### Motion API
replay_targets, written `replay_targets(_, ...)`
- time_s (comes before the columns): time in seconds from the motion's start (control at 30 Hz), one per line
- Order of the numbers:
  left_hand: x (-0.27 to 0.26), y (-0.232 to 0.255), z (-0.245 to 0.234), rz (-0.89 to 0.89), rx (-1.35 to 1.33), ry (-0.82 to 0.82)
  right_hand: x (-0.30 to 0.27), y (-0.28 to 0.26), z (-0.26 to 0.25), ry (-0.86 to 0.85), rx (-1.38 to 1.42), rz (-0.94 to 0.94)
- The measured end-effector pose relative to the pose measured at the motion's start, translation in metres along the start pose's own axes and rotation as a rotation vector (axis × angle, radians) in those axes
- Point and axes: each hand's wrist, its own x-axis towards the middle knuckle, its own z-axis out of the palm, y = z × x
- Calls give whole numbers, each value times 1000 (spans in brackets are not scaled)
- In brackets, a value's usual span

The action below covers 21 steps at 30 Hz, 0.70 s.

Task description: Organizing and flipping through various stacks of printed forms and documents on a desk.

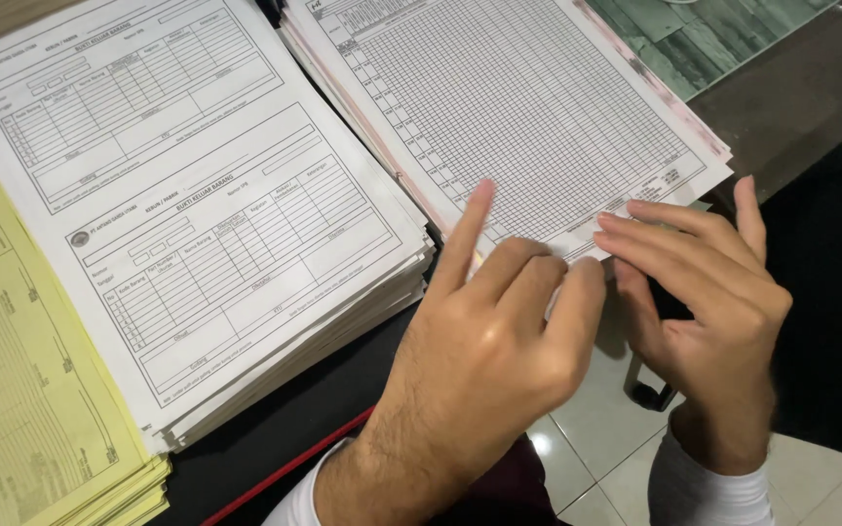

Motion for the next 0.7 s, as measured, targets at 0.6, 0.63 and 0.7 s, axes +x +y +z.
replay_targets(0.6, -45, 11, -81, 130, 45, 40, -12, -19, 14, 256, -25, -123)
replay_targets(0.63, -52, 9, -87, 110, 63, 56, -10, -23, 18, 259, -1, -151)
replay_targets(0.7, -64, 8, -102, 72, 90, 37, -6, -31, 21, 228, 27, -178)
